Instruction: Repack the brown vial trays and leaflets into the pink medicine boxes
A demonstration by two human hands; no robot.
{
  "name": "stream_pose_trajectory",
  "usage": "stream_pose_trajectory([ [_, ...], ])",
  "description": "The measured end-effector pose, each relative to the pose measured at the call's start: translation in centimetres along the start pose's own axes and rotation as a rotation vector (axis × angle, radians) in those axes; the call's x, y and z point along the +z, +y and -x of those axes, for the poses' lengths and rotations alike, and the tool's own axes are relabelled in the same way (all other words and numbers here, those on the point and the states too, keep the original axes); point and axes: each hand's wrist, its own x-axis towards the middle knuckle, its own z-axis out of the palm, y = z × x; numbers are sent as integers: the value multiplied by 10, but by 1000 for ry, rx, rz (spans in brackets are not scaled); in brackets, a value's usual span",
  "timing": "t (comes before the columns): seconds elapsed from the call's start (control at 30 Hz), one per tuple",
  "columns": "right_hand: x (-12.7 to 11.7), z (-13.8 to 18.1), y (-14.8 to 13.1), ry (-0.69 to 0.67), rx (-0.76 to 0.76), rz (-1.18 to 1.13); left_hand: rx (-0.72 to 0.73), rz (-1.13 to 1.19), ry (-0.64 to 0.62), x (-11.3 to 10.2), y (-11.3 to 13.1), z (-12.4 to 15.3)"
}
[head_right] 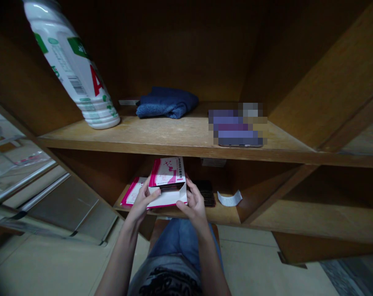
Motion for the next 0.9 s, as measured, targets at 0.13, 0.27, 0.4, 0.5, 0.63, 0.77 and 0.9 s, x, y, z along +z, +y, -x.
stream_pose_trajectory([
  [0.13, 8, 0, 0, 104, -9, 6, -15, 0, -5, -3, -1, 0],
  [0.27, 13, -1, 1, 184, -3, -7, -12, -5, -15, -5, -4, 1],
  [0.4, 13, -3, 6, 243, 4, -17, 20, -50, -18, -7, -7, 0],
  [0.5, 12, -4, 9, 293, 10, -34, 9, -47, -72, -10, -12, 0],
  [0.63, 13, -5, 10, 320, 8, -47, -52, -25, -189, -13, -15, 1],
  [0.77, 14, -5, 9, 336, 3, -45, -59, -51, -192, -12, -13, 1],
  [0.9, 15, -4, 9, 337, -3, -34, -80, -53, -145, -11, -13, -1],
])
